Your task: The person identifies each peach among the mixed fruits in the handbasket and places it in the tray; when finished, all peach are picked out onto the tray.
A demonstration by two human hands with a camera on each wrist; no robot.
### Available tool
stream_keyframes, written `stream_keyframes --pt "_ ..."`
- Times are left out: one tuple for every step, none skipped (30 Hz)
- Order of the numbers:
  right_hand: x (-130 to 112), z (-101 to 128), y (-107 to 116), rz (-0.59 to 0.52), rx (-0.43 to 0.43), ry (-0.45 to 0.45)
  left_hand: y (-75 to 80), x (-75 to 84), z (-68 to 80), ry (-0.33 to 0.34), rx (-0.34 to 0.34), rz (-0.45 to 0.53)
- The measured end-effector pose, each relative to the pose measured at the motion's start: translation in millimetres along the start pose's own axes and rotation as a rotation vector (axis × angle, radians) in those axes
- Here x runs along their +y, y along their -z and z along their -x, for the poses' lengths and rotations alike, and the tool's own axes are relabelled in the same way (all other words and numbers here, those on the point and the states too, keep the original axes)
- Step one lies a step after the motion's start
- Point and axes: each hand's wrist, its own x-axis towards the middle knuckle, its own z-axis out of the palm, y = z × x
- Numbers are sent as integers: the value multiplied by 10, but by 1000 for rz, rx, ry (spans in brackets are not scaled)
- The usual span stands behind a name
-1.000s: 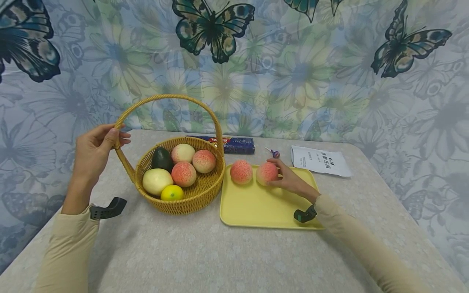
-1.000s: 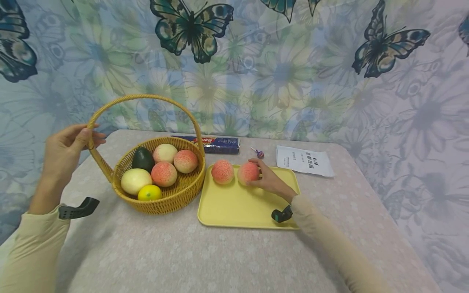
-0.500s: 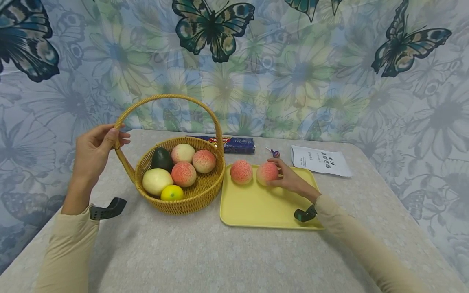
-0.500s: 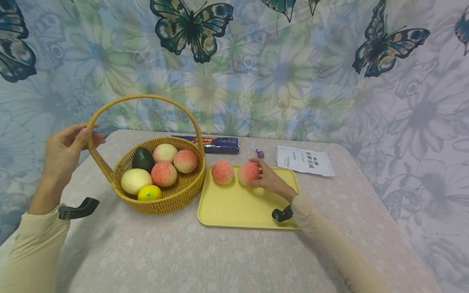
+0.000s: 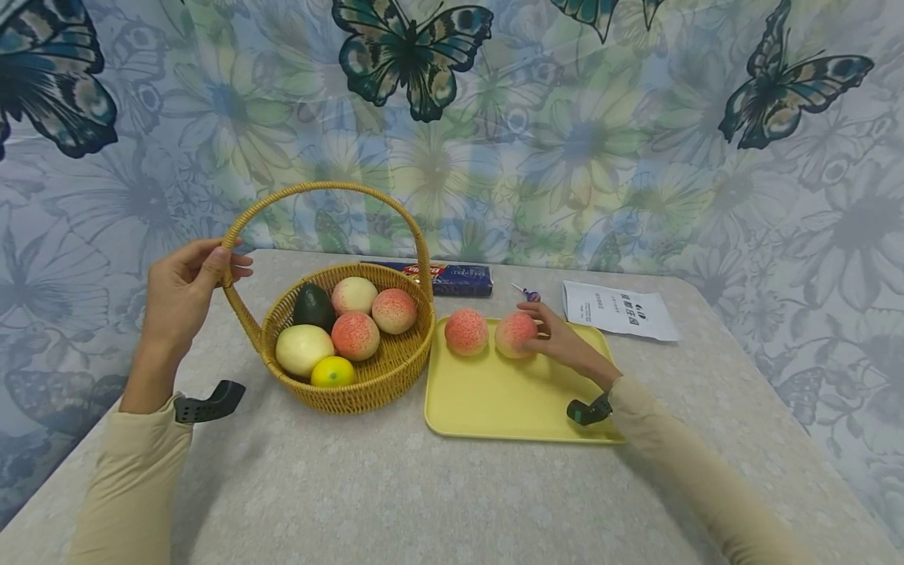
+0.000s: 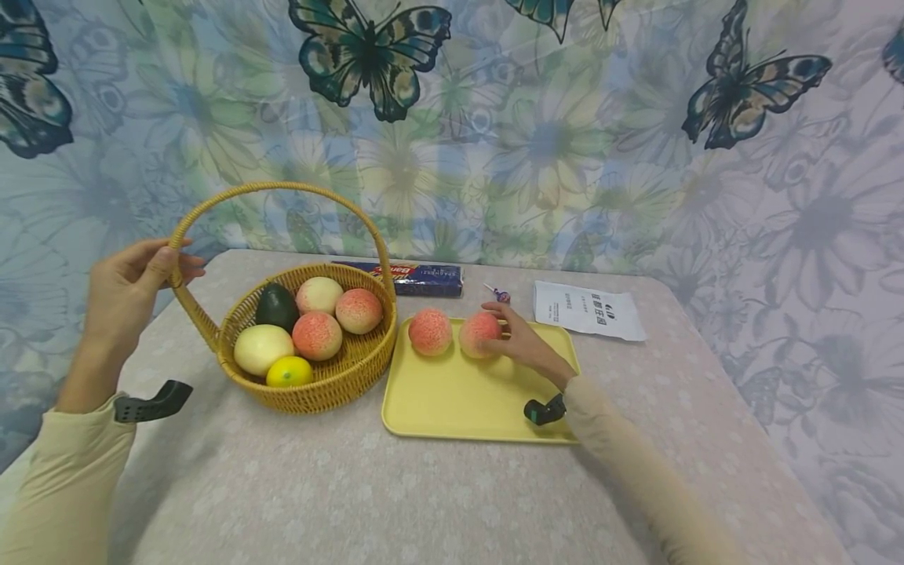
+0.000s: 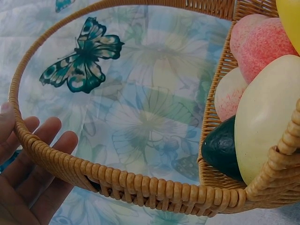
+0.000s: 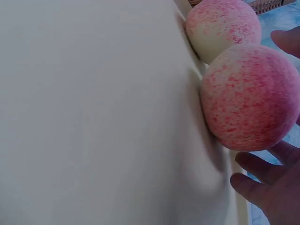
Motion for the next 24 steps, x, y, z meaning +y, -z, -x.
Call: stream_keyframes --pt "-23 0 12 -6 2 4 1 1 -1 0 0 2" --pt "-45 -4 25 -8 8 9 2 2 -2 1 0 4" --pt "-72 -6 39 -7 19 13 3 4 -2 2 0 6" --pt "-102 -10 51 -15 28 19 3 6 -2 1 1 4" --pt "-138 -17 60 -25 37 25 3 8 -2 2 1 4" --pt "-177 -23 66 -33 48 29 3 12 -2 3 2 2" --pt "-213 -31 72 -42 57 33 2 14 -3 3 1 1" --pt "-251 -39 74 -52 65 36 1 17 -2 4 2 -2" --pt "-294 -48 72 -66 69 44 0 20 -2 4 3 -5" --pt "-333 -58 69 -78 72 51 -1 22 -2 5 4 -9" --pt "-372 -69 63 -85 77 59 -2 24 -3 6 4 -9" --pt "-404 -82 56 -86 80 67 -3 25 -3 7 4 -10" --pt "-438 -95 48 -93 80 77 -3 26 -4 8 4 -11" --pt "-473 -109 34 -103 79 89 -2 25 -5 8 4 -9" --pt "-505 -125 19 -111 77 104 -1 25 -5 9 5 -9" --pt "-534 -142 3 -117 74 121 0 25 -6 10 5 -8" --pt "-563 -159 -15 -124 67 137 2 25 -6 10 4 -3" --pt "-589 -177 -36 -129 60 152 4 24 -6 11 4 0" --pt "-619 -193 -59 -136 52 169 6 24 -6 11 4 0" --pt "-644 -210 -85 -135 45 183 6 25 -6 12 4 0" --pt "-670 -227 -113 -133 38 197 7 28 -5 13 4 0" --pt "-700 -244 -143 -132 31 208 8 30 -5 13 3 1" --pt "-726 -260 -173 -128 22 215 8 33 -5 15 2 2" --pt "-753 -274 -203 -124 13 226 6 36 -5 15 2 -2"
